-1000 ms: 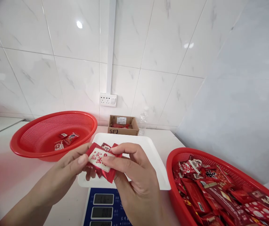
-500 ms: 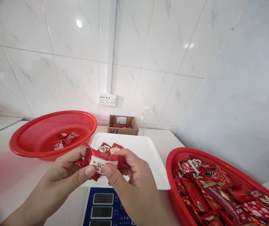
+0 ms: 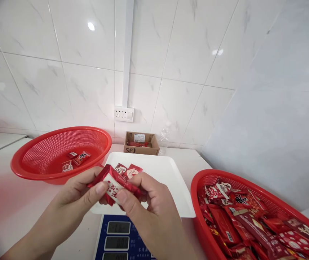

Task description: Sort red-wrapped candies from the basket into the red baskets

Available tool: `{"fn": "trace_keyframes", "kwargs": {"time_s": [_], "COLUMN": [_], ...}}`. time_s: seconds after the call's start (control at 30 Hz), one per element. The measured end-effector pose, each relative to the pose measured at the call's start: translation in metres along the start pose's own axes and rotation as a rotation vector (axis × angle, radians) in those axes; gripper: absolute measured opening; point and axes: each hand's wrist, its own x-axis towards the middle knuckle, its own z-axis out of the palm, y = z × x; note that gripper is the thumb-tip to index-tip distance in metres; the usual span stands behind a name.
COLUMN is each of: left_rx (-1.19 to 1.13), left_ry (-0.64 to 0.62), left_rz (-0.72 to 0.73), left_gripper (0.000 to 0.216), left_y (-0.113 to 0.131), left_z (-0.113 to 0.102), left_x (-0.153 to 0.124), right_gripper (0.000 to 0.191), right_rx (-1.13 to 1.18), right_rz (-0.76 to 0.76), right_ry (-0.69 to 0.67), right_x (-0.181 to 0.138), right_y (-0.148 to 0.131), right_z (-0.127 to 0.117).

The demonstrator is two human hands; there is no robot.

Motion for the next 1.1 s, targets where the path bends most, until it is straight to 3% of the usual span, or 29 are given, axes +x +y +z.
{"fn": "trace_keyframes", "kwargs": {"time_s": [0.1, 0.23, 0.33, 0.53, 0.8, 1.1], "left_rx": [0.043, 0.128, 0.154, 0.357, 0.215, 0.134], "left_ry": [0.088, 0.033, 0.024, -0.065, -0.064, -0.092], "left_rz": [0.028, 0.048, 0.046, 0.088, 0.07, 0.012], "left_gripper": [0.018, 0.019, 0.022, 0.016, 0.027, 0.023], "left_y": [0.0, 0.001, 0.001, 0.0, 0.001, 0.003], "left_z": [-0.002, -0.003, -0.003, 0.002, 0.005, 0.001], "left_x": [0.001, 0.002, 0.002, 0.003, 0.0, -0.001], "right_gripper": [0.029, 0.049, 0.052, 0.046, 0.048, 0.045], "right_rx": [-0.136, -0.122, -0.076, 0.009, -0.09, -0.029], "right_rz": [0.025, -0.025, -0.01, -0.13, -0.197, -0.167], "right_ry": [-0.215, -0.377, -0.289, 0.051, 0.027, 0.15], "right_x": [0.002, 0.004, 0.004, 0.006, 0.004, 0.007], "right_y": [0.002, 0.004, 0.004, 0.012, 0.006, 0.009], "right_z": [-0.005, -0.005, -0.002, 0.003, 0.006, -0.004]}}
